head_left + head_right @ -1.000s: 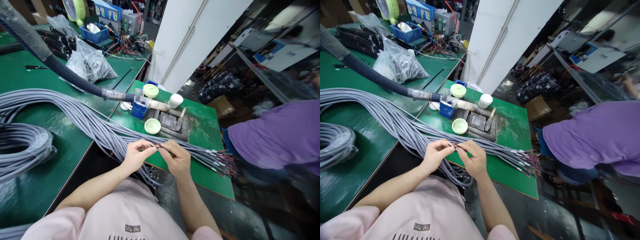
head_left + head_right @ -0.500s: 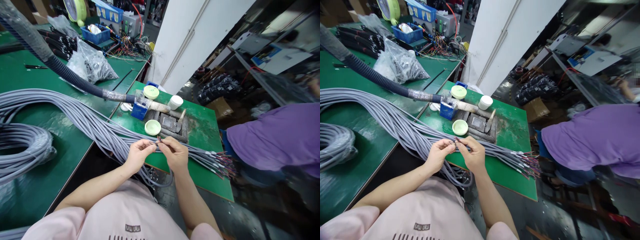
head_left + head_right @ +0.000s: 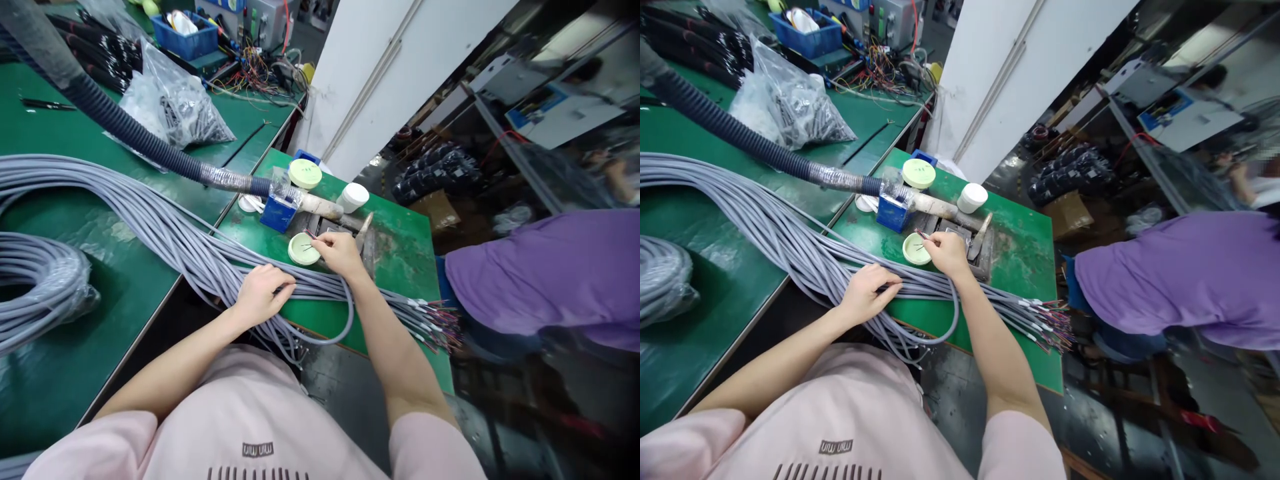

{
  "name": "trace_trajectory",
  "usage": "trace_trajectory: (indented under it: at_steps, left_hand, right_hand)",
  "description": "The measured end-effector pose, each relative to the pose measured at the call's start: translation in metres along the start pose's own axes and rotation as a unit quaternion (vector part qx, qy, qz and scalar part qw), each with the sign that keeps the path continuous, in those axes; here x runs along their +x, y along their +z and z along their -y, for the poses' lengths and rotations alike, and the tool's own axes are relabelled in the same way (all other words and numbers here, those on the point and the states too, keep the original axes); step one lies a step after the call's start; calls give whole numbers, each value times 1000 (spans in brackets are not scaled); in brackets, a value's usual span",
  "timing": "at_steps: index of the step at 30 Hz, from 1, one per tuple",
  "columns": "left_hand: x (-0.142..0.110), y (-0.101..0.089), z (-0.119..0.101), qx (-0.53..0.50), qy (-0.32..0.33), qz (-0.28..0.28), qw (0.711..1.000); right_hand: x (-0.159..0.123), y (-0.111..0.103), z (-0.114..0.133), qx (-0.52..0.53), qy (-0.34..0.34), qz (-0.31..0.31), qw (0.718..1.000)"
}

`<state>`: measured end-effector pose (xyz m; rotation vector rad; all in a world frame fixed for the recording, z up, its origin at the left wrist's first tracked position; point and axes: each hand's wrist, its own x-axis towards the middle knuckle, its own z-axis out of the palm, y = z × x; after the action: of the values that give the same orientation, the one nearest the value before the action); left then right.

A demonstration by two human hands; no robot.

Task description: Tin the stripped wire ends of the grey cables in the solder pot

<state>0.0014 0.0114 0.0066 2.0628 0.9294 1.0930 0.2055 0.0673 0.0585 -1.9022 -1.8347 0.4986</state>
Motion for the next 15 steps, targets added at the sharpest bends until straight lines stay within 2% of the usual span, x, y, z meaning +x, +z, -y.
trace_trajectory:
  at_steps: [2,5,7,8,9,12,15]
  left_hand:
    - [2,-3,-5,-47,-9,-4,999]
    - [4,-22,-26,-200,-33,-7,979]
    - [1,-41,-49,-290,-20,31,956]
    - [-3,-51,-62,-319,-5,70,945]
    - [-8,-60,-74,-338,10,108,935]
    - [-28,-80,-99,-344,13,78,936]
    - [-46,-84,-101,-308,39,96,946]
  right_hand:
    - [6,3,1,-52,8,24,998]
    - [11,6,4,-121,17,55,991]
    - [13,7,4,-158,19,67,985]
    - [14,9,4,-173,19,71,982]
    - [15,10,4,-184,18,73,980]
    - [15,12,5,-202,18,76,976]
    - [13,6,7,-200,10,73,977]
